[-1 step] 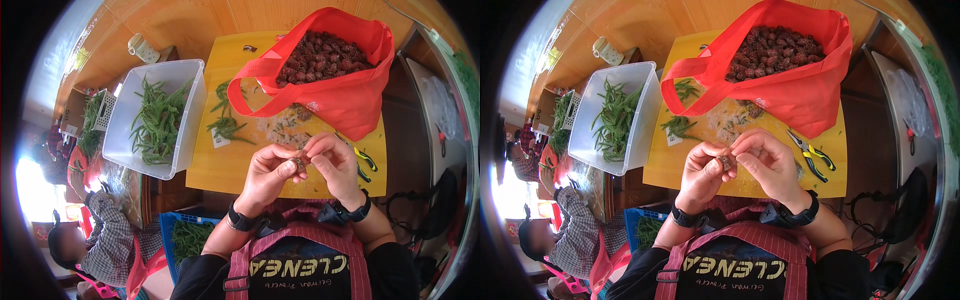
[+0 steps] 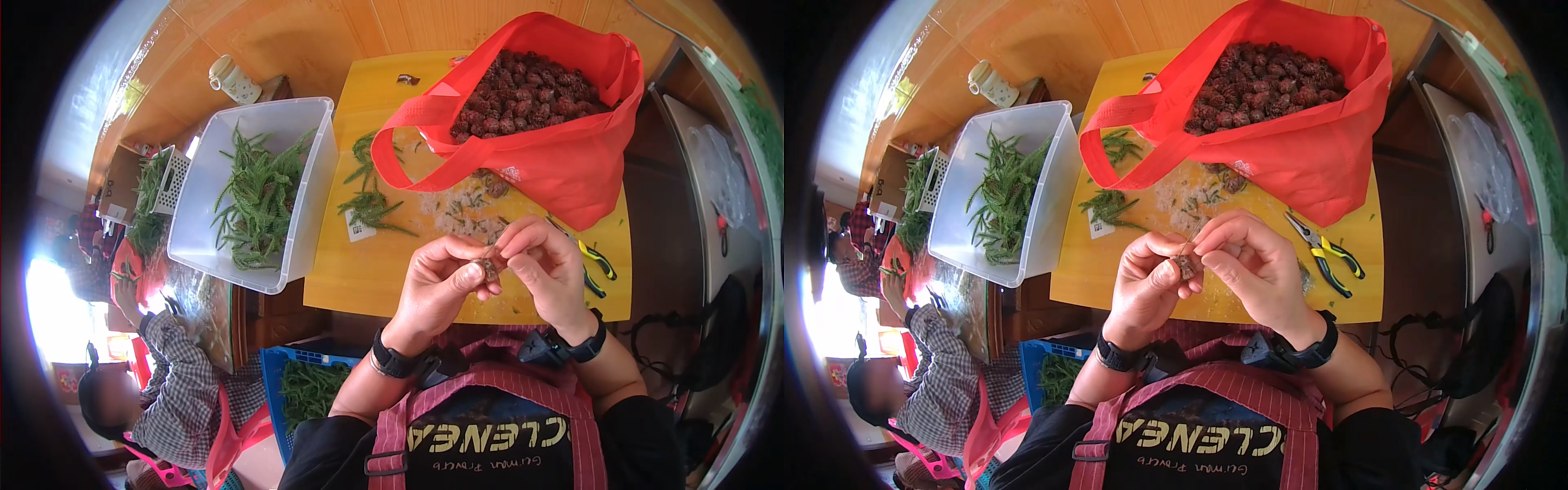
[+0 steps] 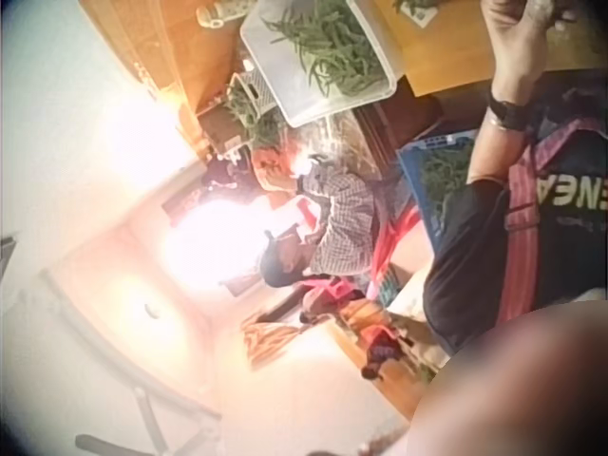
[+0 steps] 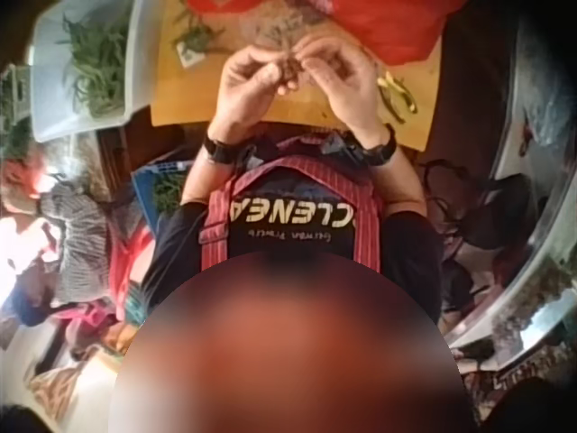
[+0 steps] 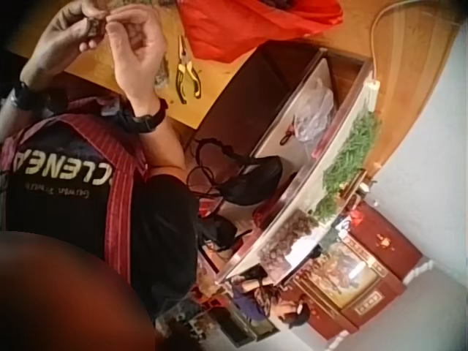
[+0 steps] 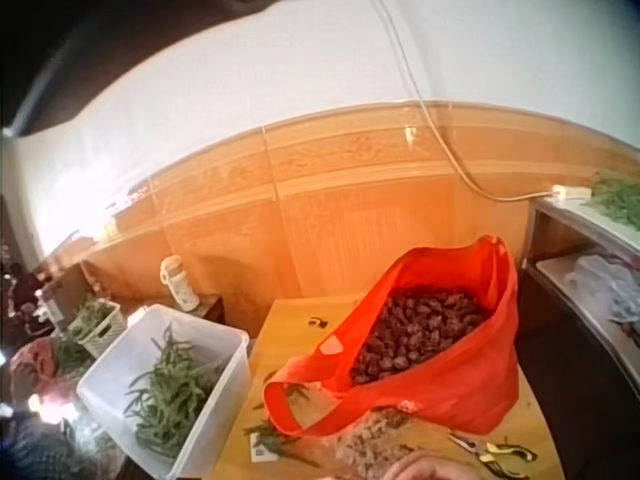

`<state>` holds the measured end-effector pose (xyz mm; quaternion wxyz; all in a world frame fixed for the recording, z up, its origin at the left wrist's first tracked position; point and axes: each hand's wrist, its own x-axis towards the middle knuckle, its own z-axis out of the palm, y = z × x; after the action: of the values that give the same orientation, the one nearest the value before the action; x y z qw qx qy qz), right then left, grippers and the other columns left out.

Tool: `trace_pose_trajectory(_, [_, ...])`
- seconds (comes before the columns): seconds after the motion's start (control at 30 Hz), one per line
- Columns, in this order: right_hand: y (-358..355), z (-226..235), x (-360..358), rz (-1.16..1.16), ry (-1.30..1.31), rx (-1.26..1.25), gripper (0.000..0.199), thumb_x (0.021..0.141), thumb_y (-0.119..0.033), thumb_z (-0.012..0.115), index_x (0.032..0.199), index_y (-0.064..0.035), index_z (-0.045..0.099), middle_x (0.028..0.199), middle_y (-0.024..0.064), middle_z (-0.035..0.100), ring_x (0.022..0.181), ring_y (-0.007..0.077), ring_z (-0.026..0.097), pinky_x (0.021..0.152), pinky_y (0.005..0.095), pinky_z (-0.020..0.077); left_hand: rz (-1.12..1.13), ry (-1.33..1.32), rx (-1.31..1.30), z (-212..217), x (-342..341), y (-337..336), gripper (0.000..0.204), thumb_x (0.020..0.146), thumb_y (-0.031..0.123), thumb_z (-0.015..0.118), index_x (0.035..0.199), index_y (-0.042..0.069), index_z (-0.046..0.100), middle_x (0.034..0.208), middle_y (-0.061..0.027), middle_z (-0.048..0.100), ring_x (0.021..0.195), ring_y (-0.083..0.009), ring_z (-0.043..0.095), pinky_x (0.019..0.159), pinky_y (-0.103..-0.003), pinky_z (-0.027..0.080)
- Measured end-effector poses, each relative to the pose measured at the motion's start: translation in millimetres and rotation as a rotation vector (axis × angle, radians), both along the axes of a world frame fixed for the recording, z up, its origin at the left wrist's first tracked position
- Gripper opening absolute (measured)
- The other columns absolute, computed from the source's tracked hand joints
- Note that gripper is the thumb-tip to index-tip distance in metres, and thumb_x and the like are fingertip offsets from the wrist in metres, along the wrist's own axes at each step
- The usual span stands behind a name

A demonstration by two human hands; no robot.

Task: Trimming green stems or branches using yellow pruners on a cutting board.

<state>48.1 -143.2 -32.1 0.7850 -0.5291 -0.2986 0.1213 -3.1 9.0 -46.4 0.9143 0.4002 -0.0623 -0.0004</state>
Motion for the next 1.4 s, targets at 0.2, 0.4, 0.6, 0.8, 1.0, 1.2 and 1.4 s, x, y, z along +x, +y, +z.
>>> trace_pose_trajectory(0.2, [0,14,-1,0.122,0.189,0.094,0.019,0.083,-0.014,0.064,0.093,0.0001,0.056,0.096,0.0087,0.053,0.084,0.0122,0.053,0.075,0.0243,0.0446,-0.005,0.03,0.064,7,-4,1,0.019,0.082,0.014,0.065,0.094,0.001,0.058,0.08,-0.0112,0.061,0.064,-0.0152,0.059,0.051,-0.019,0.045])
trace_pose_trajectory(0.4, [-6,10,12,0.205,0.005,-0.033,0.02,0.078,-0.013,0.069,0.091,-0.0007,0.059,0.098,0.0093,0.054,0.084,0.0131,0.055,0.074,0.0249,0.0462,-0.166,0.033,0.096,12,-7,10,0.012,0.085,0.005,0.059,0.097,0.0,0.058,0.09,-0.0084,0.06,0.071,-0.0124,0.059,0.057,-0.021,0.048])
trace_pose_trajectory(0.6, [-9,4,14,0.173,-0.098,-0.039,0.017,0.074,-0.01,0.072,0.081,-0.0023,0.058,0.096,0.0101,0.056,0.082,0.0144,0.057,0.072,0.0248,0.0466,-0.172,0.081,0.16,18,-7,9,0.017,0.082,0.004,0.063,0.098,-0.002,0.059,0.09,-0.0069,0.059,0.074,-0.0107,0.059,0.061,-0.02,0.048])
trace_pose_trajectory(0.8, [-10,11,11,0.039,-0.305,-0.149,0.015,0.071,-0.002,0.071,0.074,-0.0032,0.057,0.087,0.0091,0.06,0.079,0.0161,0.058,0.07,0.0261,0.0462,-0.085,-0.072,0.304,15,-4,10,0.021,0.074,-0.002,0.07,0.094,-0.003,0.062,0.094,-0.0077,0.059,0.081,-0.0101,0.059,0.067,-0.022,0.051])
trace_pose_trajectory(1.0, [-11,11,7,-0.105,-0.376,-0.252,0.016,0.073,-0.004,0.071,0.072,-0.0033,0.055,0.088,0.009,0.054,0.079,0.0144,0.055,0.071,0.0246,0.0448,0.061,-0.099,0.609,27,-8,5,0.023,0.075,-0.003,0.068,0.098,-0.004,0.063,0.097,-0.0103,0.06,0.084,-0.0125,0.061,0.074,-0.023,0.052])
trace_pose_trajectory(1.2, [-6,2,1,-0.085,-0.191,-0.098,0.014,0.074,0.0,0.068,0.076,-0.0022,0.055,0.097,0.0101,0.051,0.088,0.0153,0.052,0.078,0.0261,0.0435,0.099,-0.074,0.427,18,-8,-1,0.028,0.077,0.0,0.066,0.104,-0.005,0.059,0.095,-0.0102,0.061,0.083,-0.013,0.062,0.072,-0.023,0.053])
trace_pose_trajectory(1.4, [-7,7,-2,-0.116,-0.21,-0.167,0.012,0.074,0.002,0.065,0.075,-0.0018,0.053,0.097,0.0094,0.05,0.089,0.0145,0.051,0.079,0.0266,0.0429,0.332,-0.27,0.646,15,-7,-7,0.027,0.071,-0.002,0.07,0.096,-0.004,0.06,0.089,-0.0112,0.063,0.08,-0.0155,0.063,0.067,-0.025,0.055])
